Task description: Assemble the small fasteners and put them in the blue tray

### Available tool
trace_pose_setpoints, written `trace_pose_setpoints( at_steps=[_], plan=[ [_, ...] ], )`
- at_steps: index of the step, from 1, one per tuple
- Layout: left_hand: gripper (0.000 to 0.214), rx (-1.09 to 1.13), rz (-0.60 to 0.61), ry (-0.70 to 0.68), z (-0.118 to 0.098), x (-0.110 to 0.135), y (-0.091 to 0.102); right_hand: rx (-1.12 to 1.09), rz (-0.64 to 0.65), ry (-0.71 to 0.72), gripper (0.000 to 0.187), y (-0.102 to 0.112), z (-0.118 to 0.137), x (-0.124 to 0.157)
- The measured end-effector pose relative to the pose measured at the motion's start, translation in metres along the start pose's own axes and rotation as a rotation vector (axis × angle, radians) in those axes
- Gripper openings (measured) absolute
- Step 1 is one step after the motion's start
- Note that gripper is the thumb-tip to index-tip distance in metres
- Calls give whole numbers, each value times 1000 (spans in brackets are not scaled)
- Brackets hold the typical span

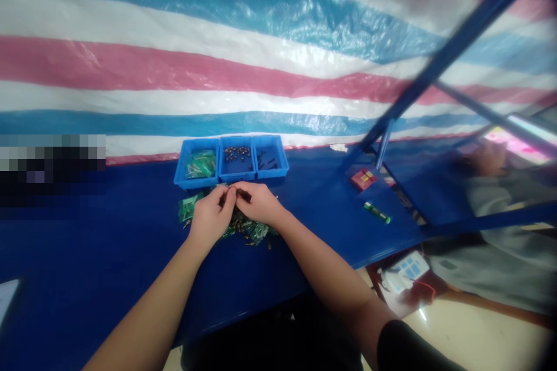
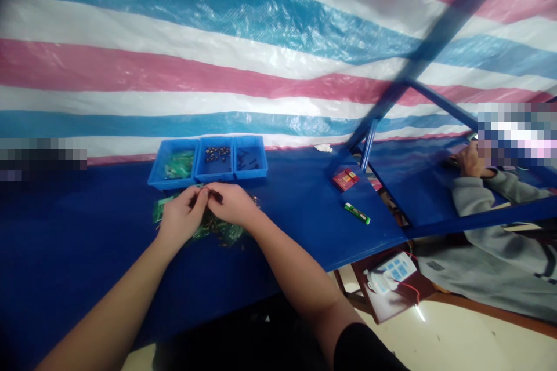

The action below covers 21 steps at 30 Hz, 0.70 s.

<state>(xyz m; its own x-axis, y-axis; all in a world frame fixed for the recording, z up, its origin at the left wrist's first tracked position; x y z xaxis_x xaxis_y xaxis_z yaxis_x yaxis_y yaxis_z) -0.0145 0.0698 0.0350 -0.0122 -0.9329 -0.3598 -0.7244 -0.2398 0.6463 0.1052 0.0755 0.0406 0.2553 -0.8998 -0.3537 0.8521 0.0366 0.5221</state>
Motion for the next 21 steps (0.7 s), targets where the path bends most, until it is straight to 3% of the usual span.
trace_pose_setpoints(
  at_steps=[21],
  plan=[
    [28, -44, 48, -27, -2, 0, -4, 29, 12, 21, 26, -1, -1, 1]
  ],
)
Point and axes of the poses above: each hand's wrist, its own x-axis away from the middle knuckle, its own y-axis out of the back of the hand, z = x × y, the point moved 8 cm from there along -x, towards the middle knuckle, and after that the axes turned 7 degrees about -z, right-handed, at the moved point
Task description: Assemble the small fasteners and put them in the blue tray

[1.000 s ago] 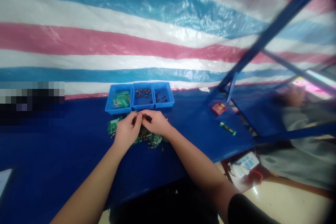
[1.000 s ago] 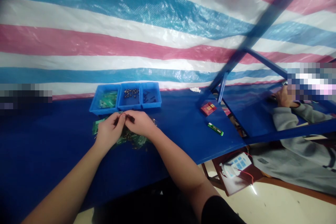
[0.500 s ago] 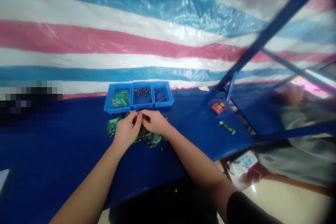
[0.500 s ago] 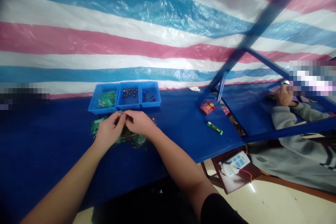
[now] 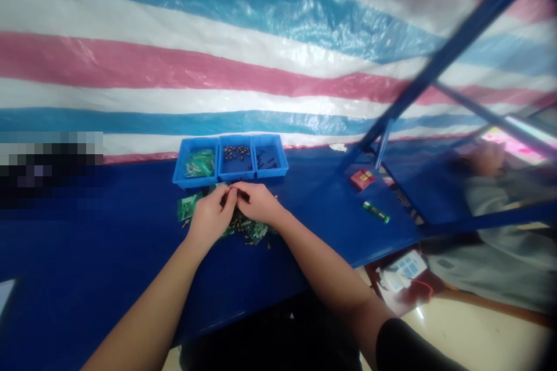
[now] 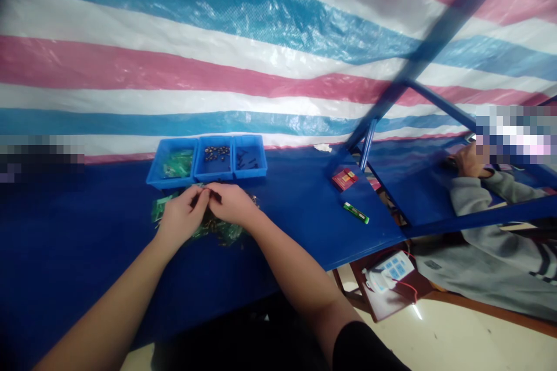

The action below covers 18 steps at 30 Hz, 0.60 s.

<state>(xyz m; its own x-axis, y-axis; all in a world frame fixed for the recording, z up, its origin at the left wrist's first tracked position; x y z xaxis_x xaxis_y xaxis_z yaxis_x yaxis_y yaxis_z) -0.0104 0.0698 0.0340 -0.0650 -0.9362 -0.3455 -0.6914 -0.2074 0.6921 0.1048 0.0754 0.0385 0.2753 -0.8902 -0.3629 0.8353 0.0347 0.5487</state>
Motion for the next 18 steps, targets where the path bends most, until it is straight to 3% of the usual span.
trace_pose_setpoints(
  at_steps=[18],
  plan=[
    [31, 19, 7, 16, 2, 0, -1, 17, -20, 8, 27, 1, 1, -1]
  ],
)
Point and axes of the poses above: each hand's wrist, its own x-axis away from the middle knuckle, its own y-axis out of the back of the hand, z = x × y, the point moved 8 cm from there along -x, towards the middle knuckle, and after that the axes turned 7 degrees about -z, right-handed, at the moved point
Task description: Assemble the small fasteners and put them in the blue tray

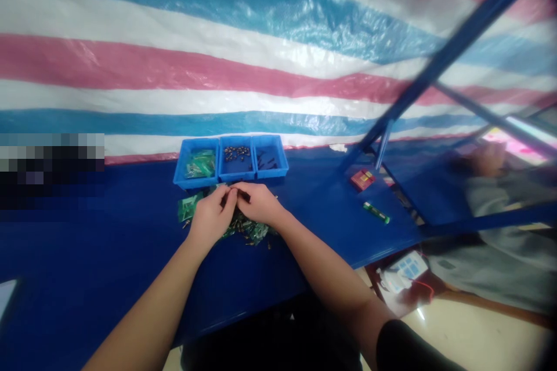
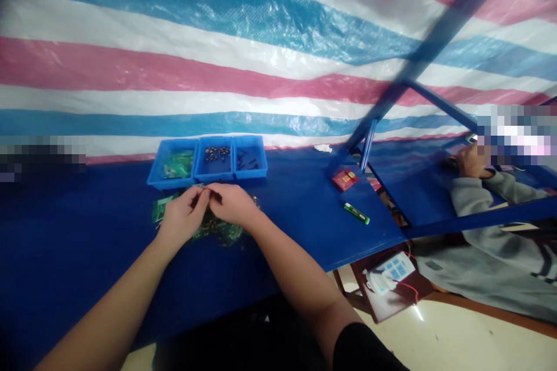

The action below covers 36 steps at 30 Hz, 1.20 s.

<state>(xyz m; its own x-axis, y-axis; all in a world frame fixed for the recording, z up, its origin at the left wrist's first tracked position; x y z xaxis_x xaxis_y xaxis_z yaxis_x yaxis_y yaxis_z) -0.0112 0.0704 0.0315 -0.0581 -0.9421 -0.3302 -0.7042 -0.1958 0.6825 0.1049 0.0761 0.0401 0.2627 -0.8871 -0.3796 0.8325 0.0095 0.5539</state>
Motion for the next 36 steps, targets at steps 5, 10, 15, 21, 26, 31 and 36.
trace_pose_setpoints(
  at_steps=[5, 10, 15, 21, 26, 31, 36],
  plan=[
    [28, 41, -21, 22, -2, 1, 2, -15, -91, -8, 28, 5, -4, 0],
    [26, 45, -65, 29, -1, 0, 5, -42, -166, -23, 27, 11, -9, 0],
    [25, 34, -119, 18, 3, -2, 7, -81, -200, -21, 27, 11, -10, 0],
    [24, 60, -155, 37, 5, -1, 9, -91, -215, -23, 26, 10, -11, 0],
    [25, 104, -146, 46, 7, -2, 7, -89, -228, 13, 27, 11, -10, 0],
    [24, 105, -167, 41, 5, -1, 8, -86, -220, 18, 28, 12, -10, -1],
    [24, 90, -181, 74, 7, 0, 9, -91, -224, 9, 29, 10, -12, 0]
  ],
)
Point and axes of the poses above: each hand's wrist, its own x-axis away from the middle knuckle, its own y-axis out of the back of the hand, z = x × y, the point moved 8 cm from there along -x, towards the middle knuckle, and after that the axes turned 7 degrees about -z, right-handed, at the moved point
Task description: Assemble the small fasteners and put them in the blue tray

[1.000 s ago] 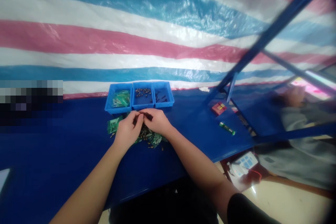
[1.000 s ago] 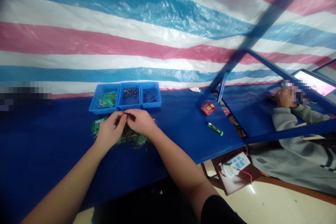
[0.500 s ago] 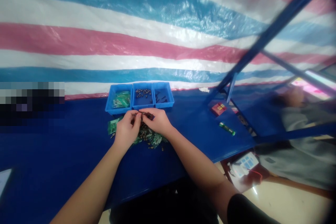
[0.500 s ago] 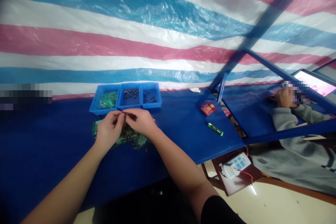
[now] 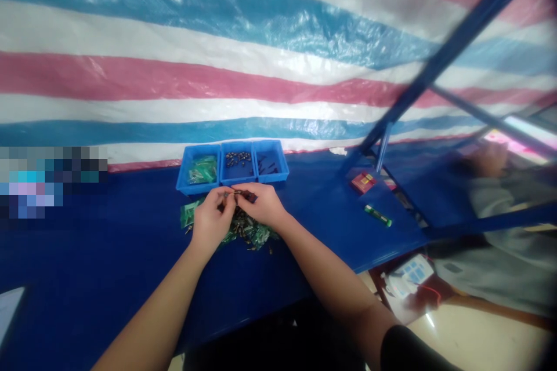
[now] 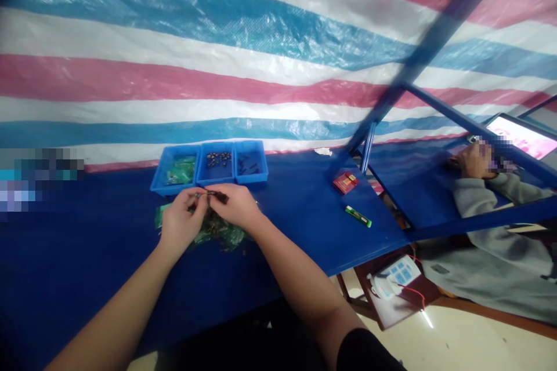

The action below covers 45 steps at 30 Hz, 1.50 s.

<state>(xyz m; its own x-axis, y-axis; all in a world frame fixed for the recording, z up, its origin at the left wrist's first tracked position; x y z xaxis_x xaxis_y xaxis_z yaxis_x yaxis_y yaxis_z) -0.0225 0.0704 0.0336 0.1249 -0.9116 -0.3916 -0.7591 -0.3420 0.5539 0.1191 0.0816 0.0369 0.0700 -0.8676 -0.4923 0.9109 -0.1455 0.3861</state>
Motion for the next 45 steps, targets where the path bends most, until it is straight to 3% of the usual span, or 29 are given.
trace_pose_setpoints(
  at_steps=[18, 29, 35, 45],
  plan=[
    [24, -13, 35, -76, -4, -1, 3, -36, 48, -6, 35, -4, 4, 3],
    [40, 12, 34, -14, -2, -3, 8, -133, 66, -67, 28, -8, 4, 2],
    [26, 76, 67, -5, 0, -3, 3, -138, -4, -24, 25, 0, 6, -2],
    [32, 19, 47, -57, -2, -2, 5, -152, 62, 6, 27, -5, 11, 1]
  ],
)
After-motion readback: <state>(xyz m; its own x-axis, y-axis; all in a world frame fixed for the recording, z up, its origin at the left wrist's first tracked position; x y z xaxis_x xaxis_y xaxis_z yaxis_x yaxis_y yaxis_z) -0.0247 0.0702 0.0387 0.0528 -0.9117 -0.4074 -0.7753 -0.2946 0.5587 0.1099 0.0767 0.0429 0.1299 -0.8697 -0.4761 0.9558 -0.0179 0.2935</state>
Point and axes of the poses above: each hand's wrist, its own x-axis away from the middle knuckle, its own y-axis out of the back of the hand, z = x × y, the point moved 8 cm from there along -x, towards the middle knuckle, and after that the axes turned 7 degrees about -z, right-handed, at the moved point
